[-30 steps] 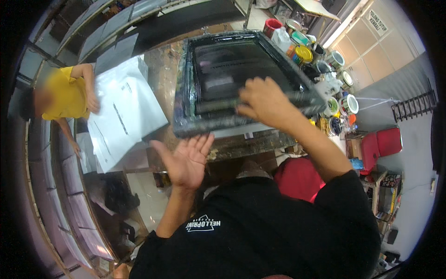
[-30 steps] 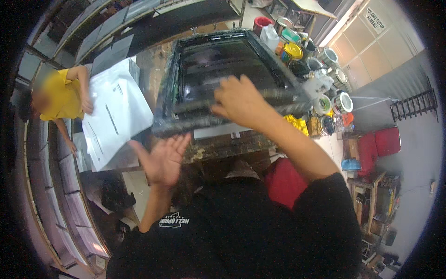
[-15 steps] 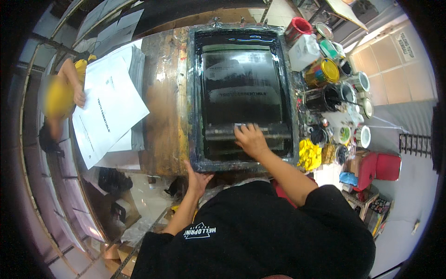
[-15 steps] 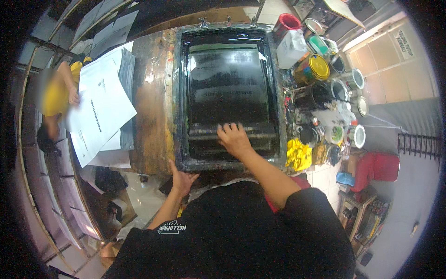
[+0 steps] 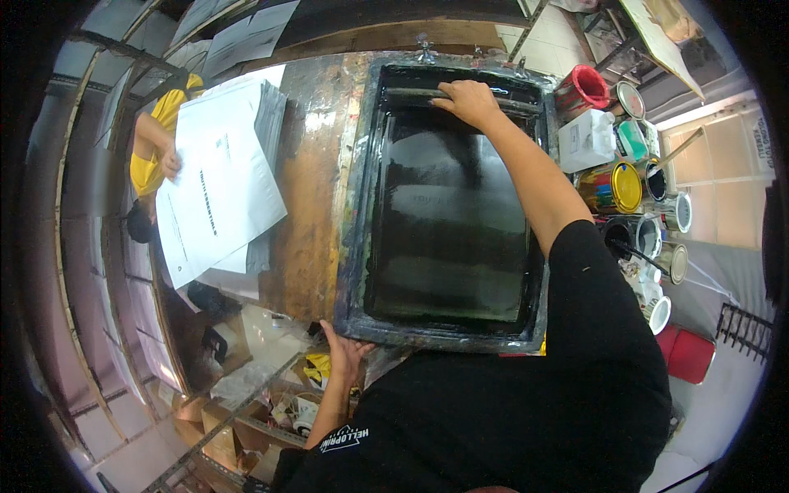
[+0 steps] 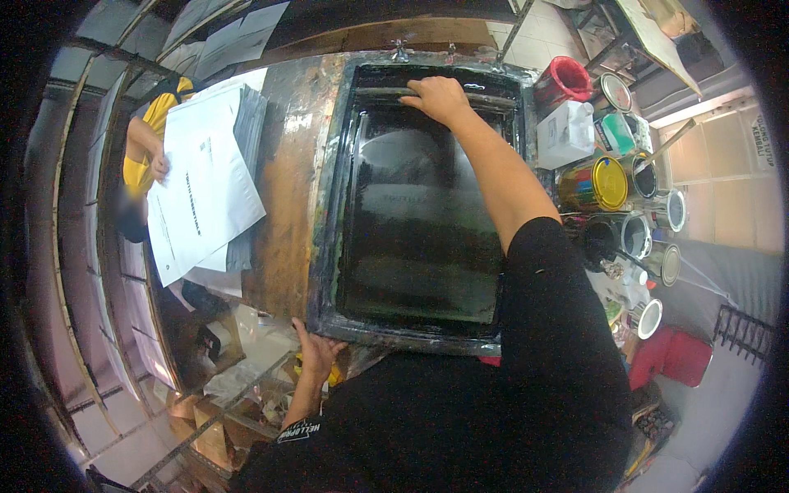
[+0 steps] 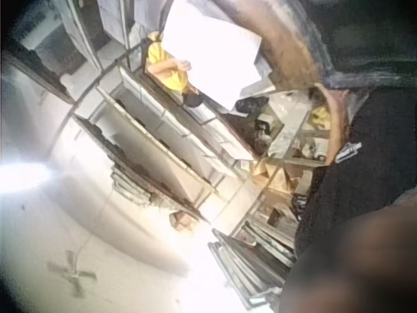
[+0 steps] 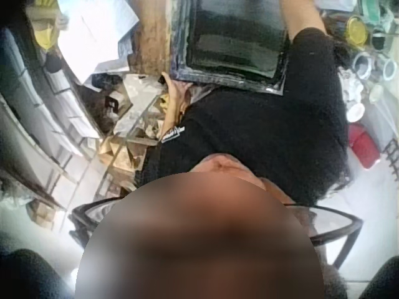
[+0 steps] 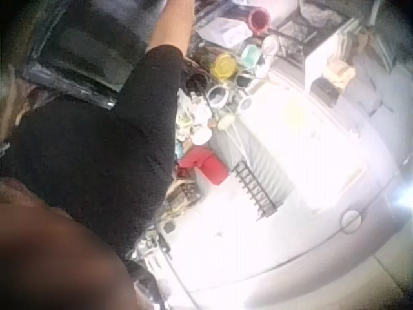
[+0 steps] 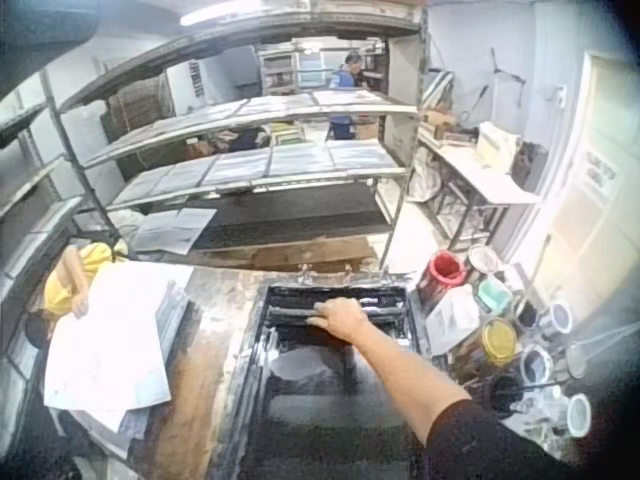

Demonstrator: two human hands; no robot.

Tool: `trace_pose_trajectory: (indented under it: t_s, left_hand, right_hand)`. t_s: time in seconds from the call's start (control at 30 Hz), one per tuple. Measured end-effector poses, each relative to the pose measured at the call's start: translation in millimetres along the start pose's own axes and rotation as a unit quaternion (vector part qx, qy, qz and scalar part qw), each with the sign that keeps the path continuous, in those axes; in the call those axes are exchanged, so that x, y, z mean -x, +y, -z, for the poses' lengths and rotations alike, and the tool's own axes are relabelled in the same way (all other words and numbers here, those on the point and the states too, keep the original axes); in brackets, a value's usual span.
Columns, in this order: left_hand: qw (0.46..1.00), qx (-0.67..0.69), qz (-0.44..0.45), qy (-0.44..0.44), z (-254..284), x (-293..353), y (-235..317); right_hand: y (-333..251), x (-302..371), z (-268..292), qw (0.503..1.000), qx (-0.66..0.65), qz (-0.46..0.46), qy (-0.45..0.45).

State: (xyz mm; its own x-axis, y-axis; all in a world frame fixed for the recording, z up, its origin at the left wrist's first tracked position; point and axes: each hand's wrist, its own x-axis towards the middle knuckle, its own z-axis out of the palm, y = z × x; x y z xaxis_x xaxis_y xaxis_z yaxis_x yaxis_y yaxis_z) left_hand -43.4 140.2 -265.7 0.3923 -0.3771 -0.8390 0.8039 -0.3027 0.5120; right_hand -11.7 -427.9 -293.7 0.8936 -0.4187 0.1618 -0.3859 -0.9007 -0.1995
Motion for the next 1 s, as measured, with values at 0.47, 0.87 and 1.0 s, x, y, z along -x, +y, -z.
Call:
trace_pose_trajectory:
  t_s: [0.47, 0.87, 1.0]
  left_hand:
    - [0.976, 0.007, -0.096, -0.196, 24, 15, 13]
    - [0.541, -0.622, -0.566, -0.003, -63, -7, 53]
    - [0.515, -0.703, -0.489, 0.040, -28, -66, -38]
  right_hand:
    - [-252, 299, 92, 0.993, -0.018, -0.076, -0.089]
    - [-288, 217, 273, 0.946, 0.165, -0.014, 0.278]
    - [-281, 190, 296, 0.948, 0.155, 0.000, 0.279]
